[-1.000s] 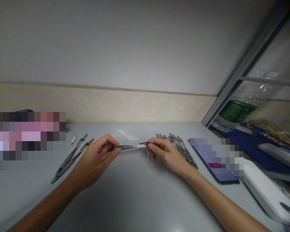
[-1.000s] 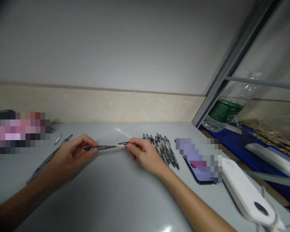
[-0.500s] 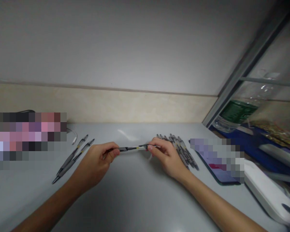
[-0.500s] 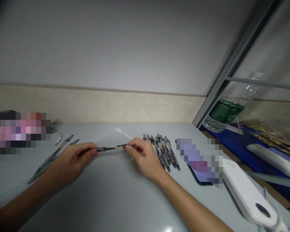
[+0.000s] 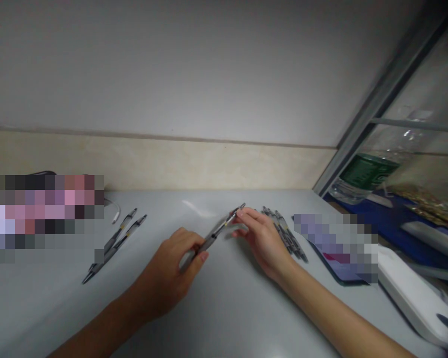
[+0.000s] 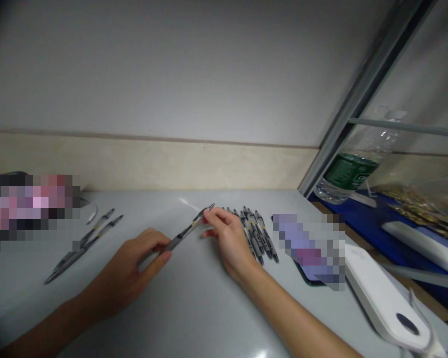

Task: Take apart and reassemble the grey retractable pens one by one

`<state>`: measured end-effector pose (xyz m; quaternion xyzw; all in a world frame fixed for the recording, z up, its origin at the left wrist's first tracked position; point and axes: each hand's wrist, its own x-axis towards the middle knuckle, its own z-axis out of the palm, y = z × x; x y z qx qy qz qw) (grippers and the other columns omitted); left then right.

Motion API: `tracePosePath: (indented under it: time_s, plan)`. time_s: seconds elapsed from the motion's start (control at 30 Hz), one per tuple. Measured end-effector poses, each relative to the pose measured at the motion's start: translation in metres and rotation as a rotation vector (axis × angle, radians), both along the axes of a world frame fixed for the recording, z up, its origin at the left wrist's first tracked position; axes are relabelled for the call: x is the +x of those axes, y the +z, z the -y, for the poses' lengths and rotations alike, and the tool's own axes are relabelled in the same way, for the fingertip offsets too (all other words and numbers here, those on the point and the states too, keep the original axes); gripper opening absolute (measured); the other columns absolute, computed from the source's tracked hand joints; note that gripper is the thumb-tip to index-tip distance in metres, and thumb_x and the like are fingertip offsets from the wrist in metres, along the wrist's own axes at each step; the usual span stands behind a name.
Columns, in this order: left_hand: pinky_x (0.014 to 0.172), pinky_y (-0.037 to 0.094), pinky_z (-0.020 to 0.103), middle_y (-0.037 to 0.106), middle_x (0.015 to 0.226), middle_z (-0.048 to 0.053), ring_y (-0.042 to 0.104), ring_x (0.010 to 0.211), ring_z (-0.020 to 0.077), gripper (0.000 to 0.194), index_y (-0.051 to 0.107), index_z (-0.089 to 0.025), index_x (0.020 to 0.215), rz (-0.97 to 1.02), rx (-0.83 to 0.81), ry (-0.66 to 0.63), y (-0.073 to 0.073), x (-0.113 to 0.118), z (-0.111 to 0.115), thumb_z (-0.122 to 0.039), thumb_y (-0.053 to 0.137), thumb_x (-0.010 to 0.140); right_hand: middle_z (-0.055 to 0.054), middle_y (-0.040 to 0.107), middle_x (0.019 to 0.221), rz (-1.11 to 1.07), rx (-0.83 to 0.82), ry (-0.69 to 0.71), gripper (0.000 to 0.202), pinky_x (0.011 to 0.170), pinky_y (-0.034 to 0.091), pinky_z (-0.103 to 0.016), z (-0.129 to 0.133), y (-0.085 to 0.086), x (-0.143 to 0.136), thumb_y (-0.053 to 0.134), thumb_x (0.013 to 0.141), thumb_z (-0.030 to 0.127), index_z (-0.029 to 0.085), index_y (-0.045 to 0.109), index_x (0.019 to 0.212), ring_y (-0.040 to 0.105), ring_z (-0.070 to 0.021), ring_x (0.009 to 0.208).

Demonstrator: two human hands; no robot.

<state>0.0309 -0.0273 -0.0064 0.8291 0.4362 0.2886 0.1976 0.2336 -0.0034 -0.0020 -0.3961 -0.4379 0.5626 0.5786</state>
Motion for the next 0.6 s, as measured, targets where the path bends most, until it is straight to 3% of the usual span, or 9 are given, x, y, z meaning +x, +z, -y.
tracePosePath:
  time_s: [0.13, 0.23, 0.4, 0.6]
  plan:
    - [0.084, 0.042, 0.033, 0.059, 0.092, 0.004, 0.051, 0.091, 0.0197, 0.017, 0.055, -0.022, 0.098, -0.018, 0.024, -0.126, -0.006, 0.002, 0.002, -0.029, 0.054, 0.083, -0.005, 0.063, 0.084, -0.392, -0.176, 0.008, 0.010, 0.071, 0.049, -0.030, -0.006, 0.008, 0.010, 0.058, 0.080, 0.026, 0.017, 0.060, 0.080, 0.060, -0.0160, 0.077]
    - [0.085, 0.041, 0.035, 0.059, 0.091, 0.005, 0.051, 0.091, 0.0199, 0.015, 0.055, -0.021, 0.096, -0.038, 0.048, -0.072, -0.010, -0.004, -0.005, -0.030, 0.052, 0.085, 0.000, 0.054, 0.064, -0.579, -0.227, 0.037, 0.013, 0.058, 0.047, -0.027, -0.010, 0.010, 0.020, 0.049, 0.084, 0.030, 0.019, 0.053, 0.078, 0.053, -0.0125, 0.056]
    - [0.081, 0.041, 0.034, 0.059, 0.085, 0.003, 0.052, 0.086, 0.0189, 0.015, 0.056, -0.020, 0.088, -0.082, 0.049, 0.011, -0.011, -0.012, -0.014, -0.031, 0.045, 0.088, 0.006, 0.029, 0.048, -0.671, -0.172, 0.151, 0.041, 0.038, 0.028, -0.021, -0.007, 0.012, 0.032, 0.041, 0.083, 0.055, 0.020, 0.040, 0.061, 0.028, -0.0089, 0.039]
    - [0.078, 0.040, 0.034, 0.060, 0.081, 0.003, 0.051, 0.084, 0.0193, 0.018, 0.056, -0.021, 0.081, -0.119, 0.060, -0.011, -0.012, -0.011, -0.015, -0.029, 0.042, 0.089, 0.008, 0.017, 0.043, -0.645, -0.188, 0.200, 0.040, 0.033, 0.017, -0.020, -0.003, 0.015, 0.032, 0.045, 0.080, 0.042, 0.020, 0.026, 0.051, 0.011, -0.0070, 0.036]
